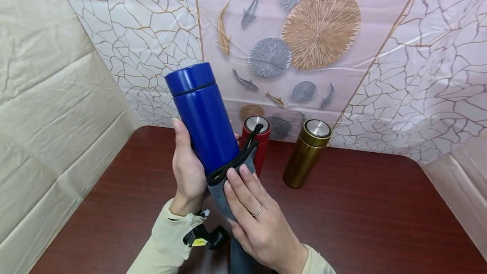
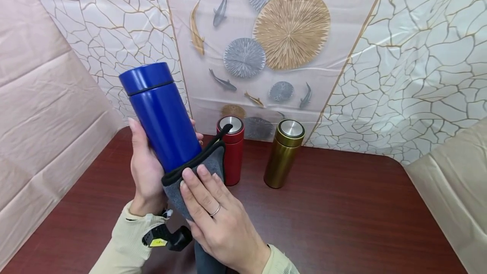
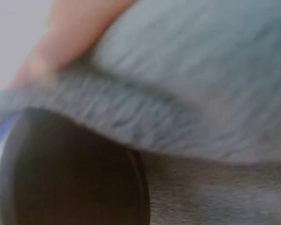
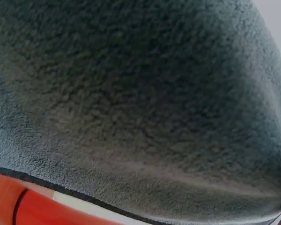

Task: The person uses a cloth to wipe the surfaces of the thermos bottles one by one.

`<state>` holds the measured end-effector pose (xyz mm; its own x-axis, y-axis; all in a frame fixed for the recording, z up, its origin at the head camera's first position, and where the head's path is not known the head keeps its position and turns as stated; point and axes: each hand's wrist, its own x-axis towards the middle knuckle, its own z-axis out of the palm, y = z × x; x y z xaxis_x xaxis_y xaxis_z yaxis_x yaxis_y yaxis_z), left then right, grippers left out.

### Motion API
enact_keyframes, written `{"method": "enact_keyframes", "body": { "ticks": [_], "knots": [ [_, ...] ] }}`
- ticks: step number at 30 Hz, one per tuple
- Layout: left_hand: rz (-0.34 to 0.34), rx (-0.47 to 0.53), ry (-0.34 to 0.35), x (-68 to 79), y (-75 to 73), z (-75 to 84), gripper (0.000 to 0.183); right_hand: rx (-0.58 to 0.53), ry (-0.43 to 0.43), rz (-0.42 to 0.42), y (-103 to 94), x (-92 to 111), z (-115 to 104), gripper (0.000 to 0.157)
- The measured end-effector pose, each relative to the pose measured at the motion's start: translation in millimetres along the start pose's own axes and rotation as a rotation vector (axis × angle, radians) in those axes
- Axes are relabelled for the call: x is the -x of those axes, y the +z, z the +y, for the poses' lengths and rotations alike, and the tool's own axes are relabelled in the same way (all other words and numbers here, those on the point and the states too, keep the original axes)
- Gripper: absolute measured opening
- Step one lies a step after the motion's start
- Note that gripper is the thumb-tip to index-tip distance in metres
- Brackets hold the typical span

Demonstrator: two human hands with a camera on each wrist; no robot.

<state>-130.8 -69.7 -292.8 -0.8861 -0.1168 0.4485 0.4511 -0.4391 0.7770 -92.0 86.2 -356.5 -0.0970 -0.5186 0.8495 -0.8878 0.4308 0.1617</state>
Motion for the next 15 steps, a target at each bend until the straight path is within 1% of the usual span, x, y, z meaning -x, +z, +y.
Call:
{"method": "enact_keyframes", "body": {
  "ticks": [3,5,6,7,9,12,15],
  "knots": [
    [0.020,-0.020,0.008,4.7,7.4,-5.0,0.067,-0.019,0.031,0.017,-1.0,-1.8,0.9,0.050],
    [-0.007,-0.033,0.020,8.1,13.3,-10.3,0.065,-0.056,0.059,0.058,-2.7,-5.2,2.5,0.050],
    [-0.041,-0.035,0.029,9.7,16.7,-13.7,0.064,-0.074,0.081,0.083,-4.3,-7.1,3.3,0.050],
    [-0.088,-0.035,0.038,11.6,20.1,-17.5,0.062,-0.089,0.106,0.111,-6.4,-9.0,4.0,0.050],
    [-0.197,-0.048,0.048,16.3,27.0,-25.9,0.057,-0.108,0.169,0.178,-11.2,-12.9,5.8,0.051],
    [-0.333,-0.115,0.055,25.1,36.5,-39.0,0.047,-0.115,0.268,0.278,-21.6,-17.2,10.5,0.052],
    [-0.404,-0.209,0.073,33.8,42.4,-51.9,0.042,-0.133,0.338,0.361,-32.8,-20.2,18.3,0.052]
  ]
}}
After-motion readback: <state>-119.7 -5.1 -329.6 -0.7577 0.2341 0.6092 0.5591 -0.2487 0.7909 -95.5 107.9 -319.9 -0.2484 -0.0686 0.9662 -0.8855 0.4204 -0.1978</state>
